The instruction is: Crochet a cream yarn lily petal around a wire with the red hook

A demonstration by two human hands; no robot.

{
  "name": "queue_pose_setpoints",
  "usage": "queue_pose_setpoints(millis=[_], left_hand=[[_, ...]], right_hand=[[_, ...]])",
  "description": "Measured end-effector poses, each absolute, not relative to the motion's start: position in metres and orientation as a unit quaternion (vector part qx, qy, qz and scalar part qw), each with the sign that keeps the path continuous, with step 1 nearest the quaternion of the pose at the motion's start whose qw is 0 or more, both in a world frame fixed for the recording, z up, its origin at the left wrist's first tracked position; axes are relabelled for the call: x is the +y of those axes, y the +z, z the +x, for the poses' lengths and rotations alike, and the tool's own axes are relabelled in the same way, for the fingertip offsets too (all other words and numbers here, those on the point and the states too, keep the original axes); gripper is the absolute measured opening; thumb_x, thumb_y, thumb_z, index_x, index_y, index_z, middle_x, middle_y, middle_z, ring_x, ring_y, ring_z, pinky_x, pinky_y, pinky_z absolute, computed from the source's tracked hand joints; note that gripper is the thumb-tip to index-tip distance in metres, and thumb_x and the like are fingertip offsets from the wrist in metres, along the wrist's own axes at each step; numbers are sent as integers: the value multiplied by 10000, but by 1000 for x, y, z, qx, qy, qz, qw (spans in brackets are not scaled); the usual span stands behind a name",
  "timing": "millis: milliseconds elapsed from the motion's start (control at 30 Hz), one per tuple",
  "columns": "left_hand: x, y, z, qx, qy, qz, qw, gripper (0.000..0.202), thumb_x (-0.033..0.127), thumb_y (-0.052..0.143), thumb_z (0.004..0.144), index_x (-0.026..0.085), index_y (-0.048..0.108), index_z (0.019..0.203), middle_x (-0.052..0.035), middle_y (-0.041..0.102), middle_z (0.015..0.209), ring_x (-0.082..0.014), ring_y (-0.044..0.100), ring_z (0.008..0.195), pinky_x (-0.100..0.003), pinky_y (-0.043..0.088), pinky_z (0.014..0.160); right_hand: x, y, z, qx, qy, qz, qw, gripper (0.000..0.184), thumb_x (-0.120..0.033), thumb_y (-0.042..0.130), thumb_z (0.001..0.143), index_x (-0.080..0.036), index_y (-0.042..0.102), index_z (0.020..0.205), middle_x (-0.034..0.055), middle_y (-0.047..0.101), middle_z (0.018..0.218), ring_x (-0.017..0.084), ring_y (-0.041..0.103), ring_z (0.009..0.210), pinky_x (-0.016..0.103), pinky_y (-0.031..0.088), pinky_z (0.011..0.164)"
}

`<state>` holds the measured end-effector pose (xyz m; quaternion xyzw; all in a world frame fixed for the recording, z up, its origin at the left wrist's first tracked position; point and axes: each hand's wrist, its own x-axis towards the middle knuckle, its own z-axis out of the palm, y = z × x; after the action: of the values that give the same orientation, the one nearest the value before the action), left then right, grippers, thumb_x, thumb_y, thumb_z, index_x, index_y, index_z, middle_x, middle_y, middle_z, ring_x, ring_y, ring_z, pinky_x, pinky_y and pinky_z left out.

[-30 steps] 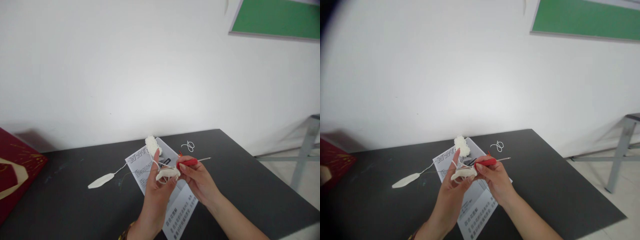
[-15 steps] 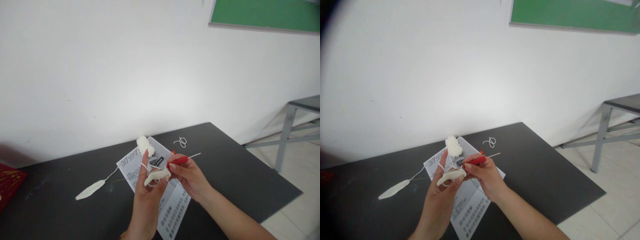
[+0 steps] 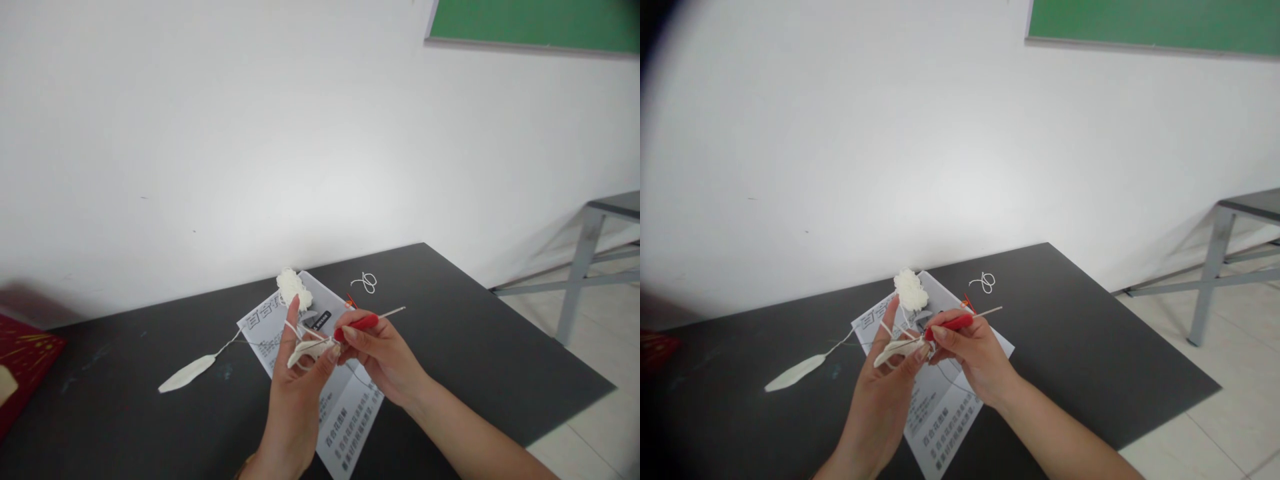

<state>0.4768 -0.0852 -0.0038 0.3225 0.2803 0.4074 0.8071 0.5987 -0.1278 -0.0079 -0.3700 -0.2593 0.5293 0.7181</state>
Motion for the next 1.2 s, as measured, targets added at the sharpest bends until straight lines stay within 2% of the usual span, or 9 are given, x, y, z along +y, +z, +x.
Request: queue_pose_setpoints(millis=[267, 600, 733, 867, 967, 1100, 1200], left_hand=[[-84, 6, 472, 280, 415, 345, 794, 869, 146, 736, 707, 477, 295, 1380, 77, 561, 729, -65, 540, 662, -181, 438, 681], [-83, 9, 472, 289, 431, 350, 779, 912, 131, 740, 698, 464, 260, 1398, 75, 554, 697, -65, 537, 632, -177, 429, 642], [-82, 11, 472, 288, 427, 360, 777, 930, 131, 745, 694, 471, 245, 1401, 79, 552, 678, -66, 532, 618, -177, 428, 633], [-79, 11, 472, 292, 434, 361, 772, 930, 130, 741, 693, 477, 244, 1399, 82, 551, 672, -64, 525, 606, -188, 436, 645], [-79, 10, 472, 292, 431, 362, 773, 957, 136, 747, 688, 473, 214, 1409, 80, 557, 681, -67, 530, 617, -192, 435, 652], [-81, 10, 471, 265, 398, 380, 792, 1017, 149, 760, 675, 462, 150, 1426, 79, 563, 665, -77, 529, 606, -196, 424, 623], [-84, 9, 470, 259, 347, 397, 809, 1044, 157, 766, 666, 423, 122, 1444, 71, 581, 652, -84, 530, 600, -204, 416, 610]], right_hand=[[-130, -3, 609, -235, 501, -374, 744, 147, -302, 709, 767, -156, 704, 783, -14, 610, 639, 82, 540, 526, 202, 526, 496], [-131, 1, 616, -236, 436, -404, 769, 126, -268, 697, 771, -147, 681, 740, -22, 573, 566, 76, 488, 443, 199, 502, 404], [-134, -1, 616, -276, 373, -438, 770, 121, -263, 683, 786, -161, 684, 721, -23, 558, 531, 86, 486, 414, 220, 472, 395], [-139, -3, 616, -333, 273, -457, 779, 56, -244, 679, 794, -198, 696, 765, 3, 617, 629, 119, 542, 460, 267, 466, 439], [-140, -3, 614, -358, 240, -459, 777, 52, -237, 666, 807, -211, 710, 803, 16, 646, 680, 132, 566, 504, 285, 469, 479], [-135, -5, 607, -352, 320, -473, 742, 164, -305, 645, 828, -212, 697, 952, 33, 705, 704, 175, 652, 633, 324, 531, 621], [-130, -8, 603, -319, 413, -463, 716, 215, -380, 603, 850, -196, 667, 942, 59, 740, 781, 206, 696, 753, 372, 529, 761]])
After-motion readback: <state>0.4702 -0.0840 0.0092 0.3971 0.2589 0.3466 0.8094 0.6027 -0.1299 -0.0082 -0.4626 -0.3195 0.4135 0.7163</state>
